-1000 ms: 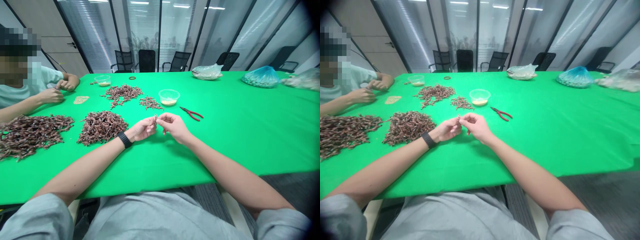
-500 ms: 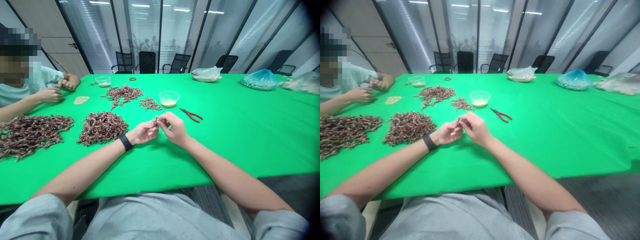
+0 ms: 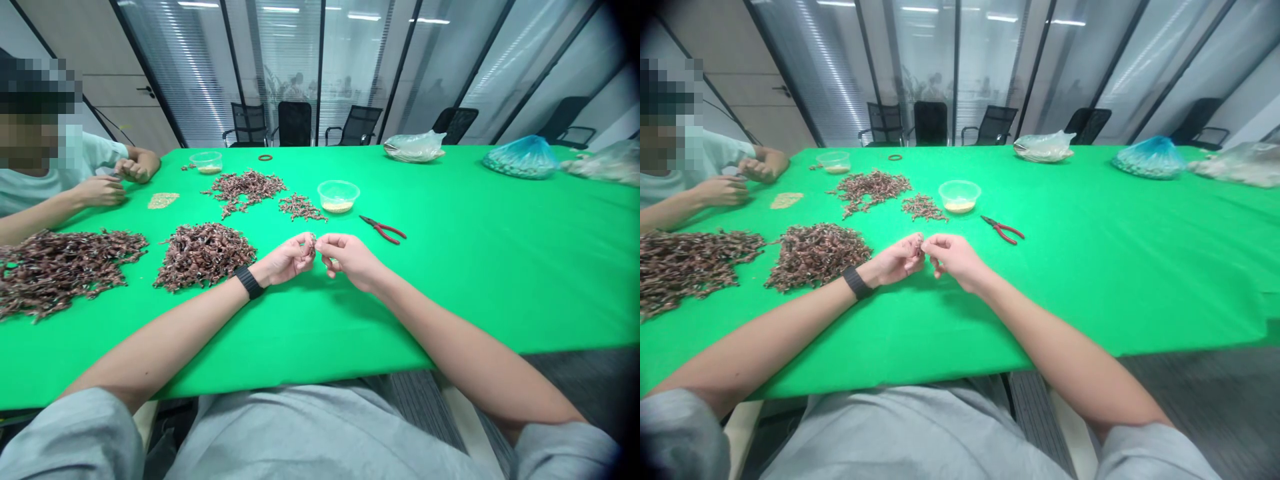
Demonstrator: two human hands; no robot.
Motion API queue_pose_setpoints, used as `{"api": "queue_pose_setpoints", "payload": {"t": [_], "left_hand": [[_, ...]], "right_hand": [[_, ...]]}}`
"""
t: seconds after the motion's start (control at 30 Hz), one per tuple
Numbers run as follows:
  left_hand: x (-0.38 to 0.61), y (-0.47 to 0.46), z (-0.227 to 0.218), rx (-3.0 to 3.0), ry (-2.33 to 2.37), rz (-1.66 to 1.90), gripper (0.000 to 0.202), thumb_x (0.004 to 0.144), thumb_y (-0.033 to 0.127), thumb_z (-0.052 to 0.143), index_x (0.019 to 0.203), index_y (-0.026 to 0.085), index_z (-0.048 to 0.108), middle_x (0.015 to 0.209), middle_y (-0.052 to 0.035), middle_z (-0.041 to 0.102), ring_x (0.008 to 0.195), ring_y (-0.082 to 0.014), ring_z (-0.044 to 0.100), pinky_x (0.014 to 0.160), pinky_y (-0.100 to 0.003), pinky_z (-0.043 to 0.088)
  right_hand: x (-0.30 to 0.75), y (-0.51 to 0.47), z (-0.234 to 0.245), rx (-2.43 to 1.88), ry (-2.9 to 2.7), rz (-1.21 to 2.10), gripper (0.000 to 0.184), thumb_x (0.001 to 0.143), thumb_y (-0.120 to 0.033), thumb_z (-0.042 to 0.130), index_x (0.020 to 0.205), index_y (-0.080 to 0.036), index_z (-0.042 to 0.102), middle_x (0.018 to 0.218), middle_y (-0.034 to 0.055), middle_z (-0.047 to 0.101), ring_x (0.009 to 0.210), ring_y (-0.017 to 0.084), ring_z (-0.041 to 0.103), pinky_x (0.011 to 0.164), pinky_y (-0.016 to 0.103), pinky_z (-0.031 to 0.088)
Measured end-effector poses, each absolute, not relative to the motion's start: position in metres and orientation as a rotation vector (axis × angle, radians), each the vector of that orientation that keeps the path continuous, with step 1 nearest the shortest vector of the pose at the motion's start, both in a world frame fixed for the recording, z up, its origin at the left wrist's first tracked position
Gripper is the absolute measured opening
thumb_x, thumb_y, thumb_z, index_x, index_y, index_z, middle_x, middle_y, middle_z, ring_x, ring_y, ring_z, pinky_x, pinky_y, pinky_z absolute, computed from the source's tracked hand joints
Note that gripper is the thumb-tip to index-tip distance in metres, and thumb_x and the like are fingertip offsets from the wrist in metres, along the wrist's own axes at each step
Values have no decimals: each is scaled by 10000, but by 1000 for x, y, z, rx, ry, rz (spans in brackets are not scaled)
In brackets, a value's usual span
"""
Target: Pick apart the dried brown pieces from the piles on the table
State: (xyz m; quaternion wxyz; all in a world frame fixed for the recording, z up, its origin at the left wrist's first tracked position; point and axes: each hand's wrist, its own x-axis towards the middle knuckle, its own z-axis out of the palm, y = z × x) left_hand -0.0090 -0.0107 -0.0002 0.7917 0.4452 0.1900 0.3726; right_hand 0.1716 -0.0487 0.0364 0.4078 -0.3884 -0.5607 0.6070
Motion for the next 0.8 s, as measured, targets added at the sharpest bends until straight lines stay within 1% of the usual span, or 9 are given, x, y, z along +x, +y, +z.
{"api": "queue_pose_setpoints", "payload": {"t": [0.07, 0.13, 0.23, 0.33, 0.4, 0.47, 0.57, 0.67, 0.8], "left_hand": [[-9, -9, -1, 1003, 435, 817, 290, 713, 175, 825, 800, 156, 549, 625, 35, 566, 460, -58, 489, 435, -162, 349], [-10, -8, -2, 1025, 452, 824, 288, 731, 199, 824, 807, 156, 550, 641, 24, 580, 479, -65, 513, 429, -159, 351], [-9, -9, 0, 1016, 434, 811, 274, 740, 188, 811, 804, 155, 547, 636, 24, 580, 471, -60, 497, 438, -162, 355], [-8, -13, 3, 977, 407, 776, 240, 745, 160, 784, 812, 152, 555, 607, 39, 560, 428, -41, 433, 454, -170, 359], [-7, -16, 5, 920, 395, 761, 220, 758, 170, 773, 844, 154, 570, 597, 49, 542, 421, -39, 414, 467, -177, 371], [-6, -19, 6, 848, 379, 753, 215, 776, 192, 772, 871, 158, 582, 604, 53, 535, 427, -41, 417, 481, -183, 386], [-4, -23, 7, 762, 364, 737, 189, 817, 228, 756, 852, 164, 582, 614, 52, 522, 433, -42, 417, 488, -189, 393], [-3, -24, 7, 724, 367, 721, 194, 849, 259, 734, 805, 160, 573, 601, 52, 486, 435, -45, 413, 489, -197, 395], [-3, -25, 7, 714, 360, 717, 195, 818, 248, 757, 804, 158, 585, 589, 53, 473, 441, -47, 417, 491, -196, 399]], "right_hand": [[176, -47, 40, -996, -1304, 1718, 365, 670, -445, 824, 701, -179, 575, 567, -72, 427, 497, 74, 401, 423, 204, 372], [178, -45, 41, -1004, -1243, 1813, 372, 634, -411, 849, 680, -177, 564, 555, -84, 398, 492, 63, 369, 417, 191, 339], [179, -43, 38, -1007, -1259, 1741, 393, 598, -421, 880, 730, -171, 608, 605, -72, 456, 507, 57, 384, 429, 185, 343], [176, -41, 31, -965, -1360, 1440, 414, 629, -489, 865, 809, -181, 654, 682, -40, 542, 531, 78, 441, 441, 208, 370], [174, -39, 27, -943, -1479, 1161, 378, 705, -512, 822, 839, -188, 680, 637, -43, 518, 515, 93, 440, 454, 232, 370], [174, -38, 25, -917, -1603, 840, 308, 789, -488, 773, 841, -192, 706, 601, -41, 482, 533, 108, 440, 494, 250, 371], [175, -39, 25, -832, -1739, 433, 213, 882, -406, 709, 832, -199, 724, 606, -25, 478, 590, 128, 444, 573, 273, 382], [178, -42, 27, -739, -1833, 240, 155, 934, -330, 652, 868, -206, 716, 600, -25, 473, 588, 135, 437, 601, 285, 387], [181, -42, 27, -645, -1926, 144, 120, 970, -261, 591, 943, -199, 690, 643, -17, 502, 594, 133, 452, 598, 278, 386]]}}
